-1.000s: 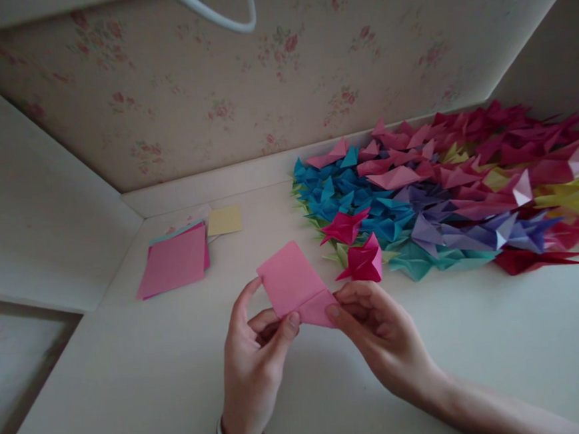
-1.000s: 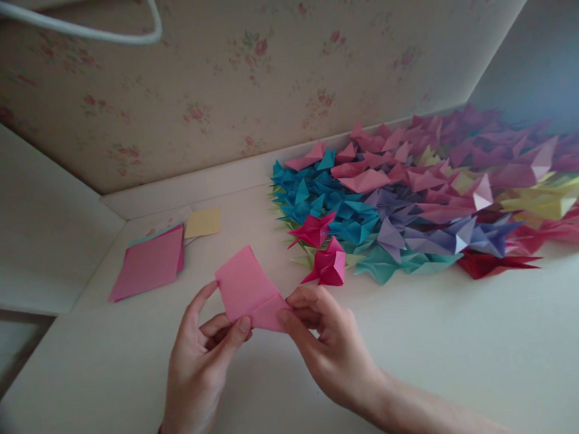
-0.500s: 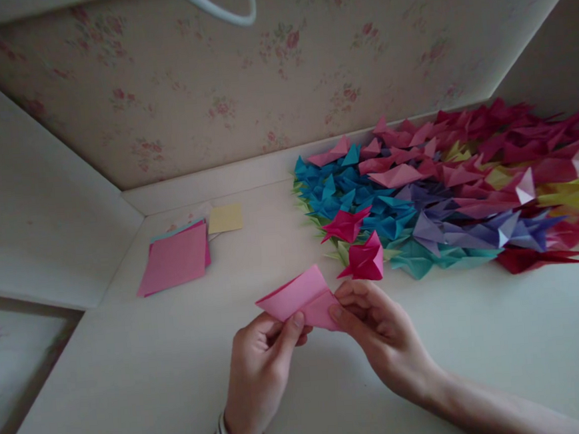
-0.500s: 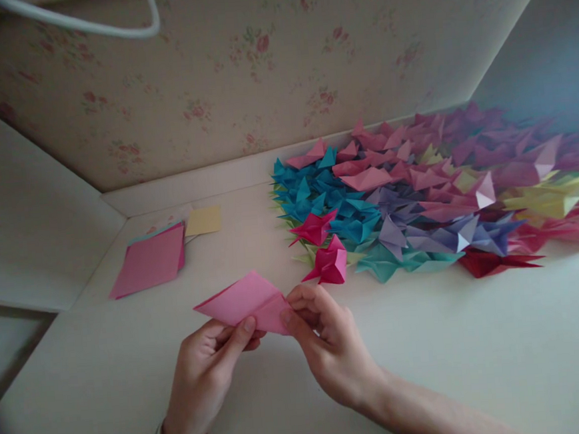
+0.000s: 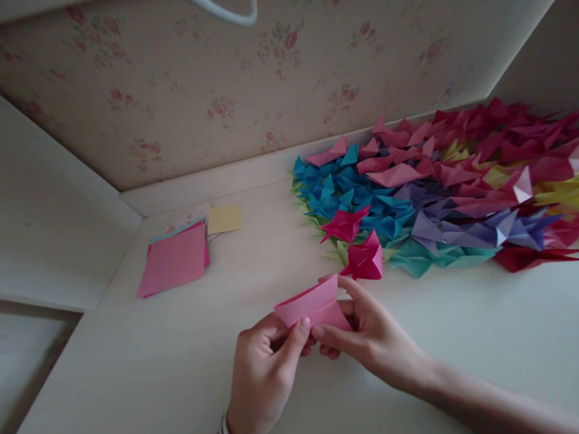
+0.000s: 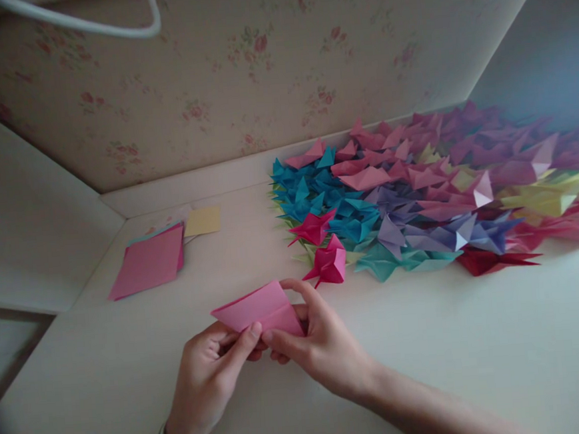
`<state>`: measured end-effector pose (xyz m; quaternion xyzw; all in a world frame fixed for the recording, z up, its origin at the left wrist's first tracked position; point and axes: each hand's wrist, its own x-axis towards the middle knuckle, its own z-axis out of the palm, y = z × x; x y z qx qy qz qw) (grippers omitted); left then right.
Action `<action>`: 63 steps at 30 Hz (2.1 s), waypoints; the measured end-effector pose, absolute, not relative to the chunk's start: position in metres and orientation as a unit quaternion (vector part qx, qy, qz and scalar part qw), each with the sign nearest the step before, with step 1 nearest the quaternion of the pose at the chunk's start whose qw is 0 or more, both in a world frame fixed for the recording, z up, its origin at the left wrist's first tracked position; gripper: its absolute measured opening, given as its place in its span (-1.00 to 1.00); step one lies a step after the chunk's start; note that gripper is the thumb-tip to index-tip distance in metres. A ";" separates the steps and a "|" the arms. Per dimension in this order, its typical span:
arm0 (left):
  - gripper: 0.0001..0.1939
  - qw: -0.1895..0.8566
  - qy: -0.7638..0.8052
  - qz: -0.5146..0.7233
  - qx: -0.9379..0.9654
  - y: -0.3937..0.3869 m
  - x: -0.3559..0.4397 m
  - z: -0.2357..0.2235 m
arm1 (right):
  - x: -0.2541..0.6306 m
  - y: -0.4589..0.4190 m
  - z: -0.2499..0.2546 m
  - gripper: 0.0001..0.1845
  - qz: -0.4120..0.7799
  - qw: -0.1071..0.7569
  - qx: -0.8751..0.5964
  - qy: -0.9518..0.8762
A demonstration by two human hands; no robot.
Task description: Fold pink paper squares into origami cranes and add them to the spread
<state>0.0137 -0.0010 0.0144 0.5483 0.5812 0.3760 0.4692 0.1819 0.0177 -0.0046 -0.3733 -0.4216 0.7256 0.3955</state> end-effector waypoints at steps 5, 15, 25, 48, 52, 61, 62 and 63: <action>-0.74 0.499 0.582 0.396 0.505 0.001 0.014 0.013 | 0.183 0.021 -0.005 -0.44 0.727 0.388 -0.383 -0.418; -0.76 0.486 0.618 0.485 0.383 0.010 0.006 0.004 | 0.185 0.023 -0.001 -0.46 0.714 0.372 -0.436 -0.402; -0.79 0.455 0.606 0.550 0.351 0.020 -0.006 0.008 | 0.189 0.019 -0.006 -0.66 0.660 0.394 -0.432 -0.471; -0.68 0.451 0.599 0.533 0.391 0.007 0.001 0.008 | 0.199 0.013 -0.004 -0.44 0.291 0.377 -0.331 -0.814; -0.47 0.474 0.571 0.558 0.371 0.008 0.003 0.011 | 0.197 0.014 -0.008 -0.56 0.266 0.395 -0.348 -0.808; -0.69 0.465 0.574 0.556 0.382 0.004 0.008 0.014 | 0.194 0.017 -0.007 -0.89 0.281 0.467 -0.412 -0.730; -0.72 0.454 0.577 0.553 0.394 0.003 0.009 0.015 | 0.194 0.018 -0.007 -0.89 0.295 0.469 -0.422 -0.718; -0.77 0.448 0.575 0.548 0.410 0.003 0.009 0.015 | 0.194 0.018 -0.006 -0.88 0.308 0.470 -0.431 -0.706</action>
